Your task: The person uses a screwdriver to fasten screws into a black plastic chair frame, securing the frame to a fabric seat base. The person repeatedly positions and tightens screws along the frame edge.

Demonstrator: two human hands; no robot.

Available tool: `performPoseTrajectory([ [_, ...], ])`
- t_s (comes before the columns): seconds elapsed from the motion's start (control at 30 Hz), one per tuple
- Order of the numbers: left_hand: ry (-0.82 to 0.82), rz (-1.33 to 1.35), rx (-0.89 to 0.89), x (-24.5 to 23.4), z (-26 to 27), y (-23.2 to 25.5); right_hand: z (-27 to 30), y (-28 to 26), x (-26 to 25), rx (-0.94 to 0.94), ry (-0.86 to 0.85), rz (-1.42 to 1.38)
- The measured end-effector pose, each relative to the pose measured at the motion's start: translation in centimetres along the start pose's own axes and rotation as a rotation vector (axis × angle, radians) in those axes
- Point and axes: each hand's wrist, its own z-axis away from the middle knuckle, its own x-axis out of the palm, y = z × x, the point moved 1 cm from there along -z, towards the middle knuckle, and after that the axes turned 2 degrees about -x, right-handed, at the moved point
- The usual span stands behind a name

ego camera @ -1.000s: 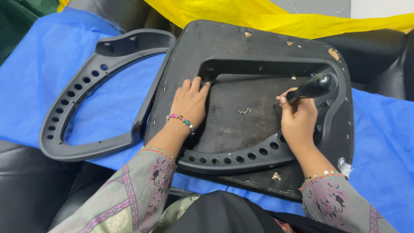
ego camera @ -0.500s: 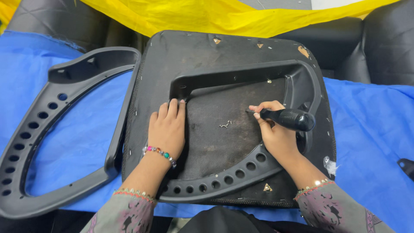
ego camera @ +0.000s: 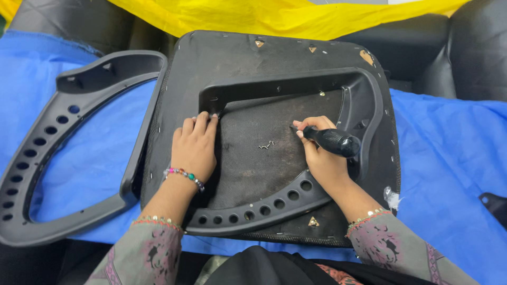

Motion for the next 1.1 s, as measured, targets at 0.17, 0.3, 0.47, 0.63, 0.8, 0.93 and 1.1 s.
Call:
performPoseTrajectory([
  [0.17, 0.023, 0.072, -0.011, -0.8, -0.4, 0.1, 0.3, -0.4, -0.1, -0.013, -0.045, -0.121],
  [0.3, 0.009, 0.07, -0.045, -0.8, -0.4, 0.1, -0.1, -1.2, -0.1, -0.051, -0.058, -0.074],
  [0.47, 0.082, 0.008, 0.005, 0.7, -0.1, -0.2, 0.3, -0.3, 0.0, 0.237, -0.119, -0.039],
  [0.63, 0.041, -0.038, 0.003, 0.9, -0.1, -0.1, -0.3, -1.0, 0.4, 0.167, -0.15, -0.055],
  [0.8, 0.037, 0.025, -0.007, 0.2, -0.4, 0.2, -2.1, -3.2, 2.5, 0.15, -0.242, -0.052],
  [0.93, 0.051, 0.135, -0.055, 0.1, -0.8, -0.1, -4.5, -4.9, 4.6, 0.071, -0.269, -0.092],
  [1.1, 0.053, 0.317, -0.117, 0.6, -1.8, -1.3, -6.6, -5.9, 6.8, 0.014, -0.239, -0.139],
])
